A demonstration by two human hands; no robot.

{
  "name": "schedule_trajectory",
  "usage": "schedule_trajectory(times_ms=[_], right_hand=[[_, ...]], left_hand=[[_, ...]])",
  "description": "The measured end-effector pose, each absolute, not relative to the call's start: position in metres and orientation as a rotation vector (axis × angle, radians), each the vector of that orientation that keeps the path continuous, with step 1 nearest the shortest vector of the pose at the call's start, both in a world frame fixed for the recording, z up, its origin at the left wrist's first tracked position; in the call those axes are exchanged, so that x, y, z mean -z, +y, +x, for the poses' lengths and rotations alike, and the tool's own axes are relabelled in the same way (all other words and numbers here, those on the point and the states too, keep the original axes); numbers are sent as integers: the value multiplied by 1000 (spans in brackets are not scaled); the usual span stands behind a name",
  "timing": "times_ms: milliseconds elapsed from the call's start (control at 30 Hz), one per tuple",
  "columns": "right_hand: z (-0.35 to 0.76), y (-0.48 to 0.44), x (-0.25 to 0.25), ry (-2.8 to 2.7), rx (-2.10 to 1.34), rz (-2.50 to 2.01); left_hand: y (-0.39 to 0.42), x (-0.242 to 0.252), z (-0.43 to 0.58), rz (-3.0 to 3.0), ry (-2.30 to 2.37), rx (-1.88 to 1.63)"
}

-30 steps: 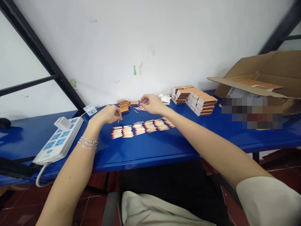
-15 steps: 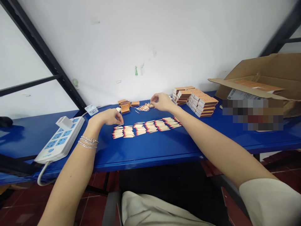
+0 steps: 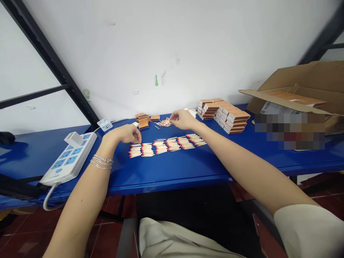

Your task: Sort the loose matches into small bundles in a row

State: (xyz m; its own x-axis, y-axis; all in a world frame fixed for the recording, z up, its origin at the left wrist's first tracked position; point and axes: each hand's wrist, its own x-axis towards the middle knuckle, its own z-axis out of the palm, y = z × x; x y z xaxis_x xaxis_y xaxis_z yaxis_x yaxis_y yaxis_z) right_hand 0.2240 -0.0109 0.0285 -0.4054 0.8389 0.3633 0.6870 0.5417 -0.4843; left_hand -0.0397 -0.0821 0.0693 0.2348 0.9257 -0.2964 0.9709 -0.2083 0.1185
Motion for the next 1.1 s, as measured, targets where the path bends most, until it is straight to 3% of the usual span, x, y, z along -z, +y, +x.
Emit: schedule_trajectory(times_ms=[167, 667, 1100], right_hand=[[219, -17, -25, -2337, -387, -1183], [175, -7, -2, -2608, -28, -993], [178, -13, -9, -2588, -16, -1142]], left_hand=[[-88, -73, -35, 2211, 1809, 255], [-80, -58, -25, 2493, 1856, 42], [-77, -58, -28, 2481, 1904, 22]])
